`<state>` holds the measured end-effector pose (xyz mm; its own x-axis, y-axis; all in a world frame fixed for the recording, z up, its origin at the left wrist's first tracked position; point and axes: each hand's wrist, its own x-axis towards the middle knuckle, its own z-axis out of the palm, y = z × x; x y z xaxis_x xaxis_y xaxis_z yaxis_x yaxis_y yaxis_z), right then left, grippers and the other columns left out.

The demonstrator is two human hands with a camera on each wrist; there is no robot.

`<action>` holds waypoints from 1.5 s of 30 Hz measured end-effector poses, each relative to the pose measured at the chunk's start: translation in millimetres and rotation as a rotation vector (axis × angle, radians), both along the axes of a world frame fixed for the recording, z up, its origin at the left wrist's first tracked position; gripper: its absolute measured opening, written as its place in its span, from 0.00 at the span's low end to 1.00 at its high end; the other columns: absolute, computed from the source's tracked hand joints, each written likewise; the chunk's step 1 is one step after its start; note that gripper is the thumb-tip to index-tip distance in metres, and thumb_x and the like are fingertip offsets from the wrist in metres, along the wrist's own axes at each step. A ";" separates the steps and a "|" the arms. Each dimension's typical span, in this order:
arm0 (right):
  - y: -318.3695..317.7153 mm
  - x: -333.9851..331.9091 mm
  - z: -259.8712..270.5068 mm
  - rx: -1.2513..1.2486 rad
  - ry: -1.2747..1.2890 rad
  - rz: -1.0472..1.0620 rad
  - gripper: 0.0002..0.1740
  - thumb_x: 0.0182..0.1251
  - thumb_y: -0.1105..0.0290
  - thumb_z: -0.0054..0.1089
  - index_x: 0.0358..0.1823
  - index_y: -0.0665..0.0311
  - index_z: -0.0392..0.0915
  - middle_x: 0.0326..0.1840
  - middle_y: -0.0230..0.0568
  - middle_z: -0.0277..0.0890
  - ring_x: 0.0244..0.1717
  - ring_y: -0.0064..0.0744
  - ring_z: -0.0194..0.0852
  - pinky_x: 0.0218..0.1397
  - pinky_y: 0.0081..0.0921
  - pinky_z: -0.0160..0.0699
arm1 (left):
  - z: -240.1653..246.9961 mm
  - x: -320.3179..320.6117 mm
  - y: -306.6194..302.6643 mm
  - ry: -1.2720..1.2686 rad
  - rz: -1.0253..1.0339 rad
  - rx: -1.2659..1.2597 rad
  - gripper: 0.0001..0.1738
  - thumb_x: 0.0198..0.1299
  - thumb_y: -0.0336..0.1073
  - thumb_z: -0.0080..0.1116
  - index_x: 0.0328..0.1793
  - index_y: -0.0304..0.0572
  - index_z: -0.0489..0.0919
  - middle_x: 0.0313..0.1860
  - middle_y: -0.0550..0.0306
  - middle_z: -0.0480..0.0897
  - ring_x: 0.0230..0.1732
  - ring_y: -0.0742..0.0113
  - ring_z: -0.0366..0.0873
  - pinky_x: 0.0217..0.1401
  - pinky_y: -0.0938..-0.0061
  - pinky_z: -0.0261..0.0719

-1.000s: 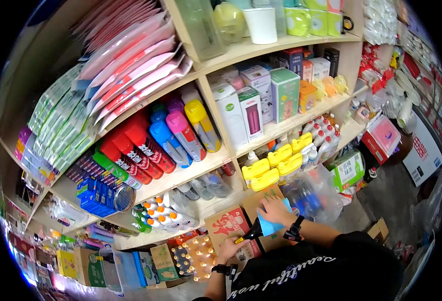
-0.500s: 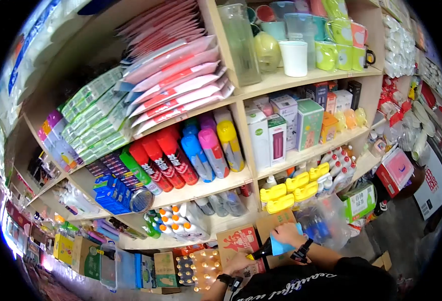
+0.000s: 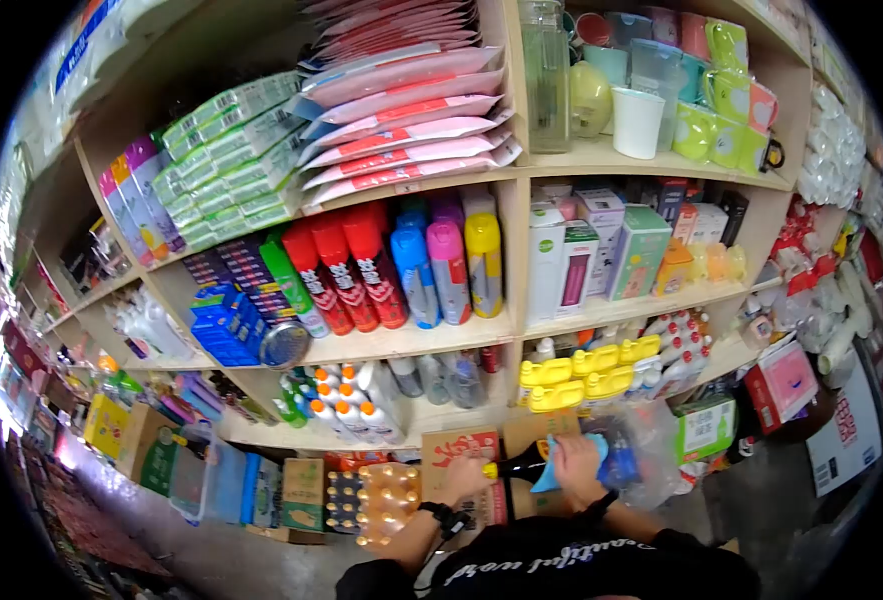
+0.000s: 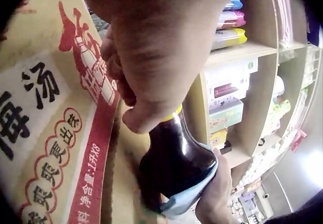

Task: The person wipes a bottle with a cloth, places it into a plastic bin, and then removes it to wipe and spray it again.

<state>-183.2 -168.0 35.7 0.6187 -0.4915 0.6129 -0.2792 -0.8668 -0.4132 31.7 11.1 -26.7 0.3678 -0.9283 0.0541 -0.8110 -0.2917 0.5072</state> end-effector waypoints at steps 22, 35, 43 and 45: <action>5.7 -11.7 8.3 0.018 0.422 0.126 0.30 0.79 0.55 0.44 0.71 0.70 0.70 0.72 0.54 0.71 0.78 0.58 0.58 0.81 0.56 0.48 | -4.7 -48.1 17.2 0.255 0.285 -0.278 0.27 0.70 0.45 0.55 0.22 0.30 0.81 0.22 0.35 0.81 0.28 0.34 0.81 0.37 0.47 0.79; -22.4 13.7 7.2 0.029 0.630 0.187 0.32 0.80 0.50 0.43 0.73 0.67 0.67 0.75 0.50 0.69 0.81 0.49 0.55 0.82 0.49 0.49 | 6.9 -56.7 18.2 0.313 0.419 -0.208 0.30 0.71 0.48 0.53 0.21 0.32 0.82 0.22 0.34 0.80 0.27 0.35 0.81 0.36 0.47 0.80; -29.6 34.8 20.3 0.195 0.803 0.137 0.38 0.79 0.44 0.41 0.79 0.65 0.58 0.78 0.53 0.63 0.83 0.49 0.51 0.83 0.48 0.45 | 1.1 -55.4 17.0 0.262 0.429 -0.170 0.31 0.72 0.50 0.51 0.20 0.33 0.83 0.21 0.34 0.80 0.26 0.35 0.81 0.35 0.46 0.80; -28.5 36.5 20.9 0.209 0.825 0.126 0.39 0.79 0.44 0.41 0.80 0.65 0.57 0.79 0.52 0.62 0.83 0.49 0.50 0.83 0.49 0.44 | -12.7 -54.7 18.9 0.174 0.386 -0.200 0.31 0.72 0.49 0.50 0.20 0.34 0.83 0.20 0.35 0.79 0.24 0.35 0.81 0.33 0.46 0.80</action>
<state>-146.7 -196.5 56.6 0.8842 -0.4415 -0.1522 -0.4670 -0.8404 -0.2750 -23.0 30.0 -39.4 0.7039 -0.6992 0.1249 -0.5599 -0.4381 0.7032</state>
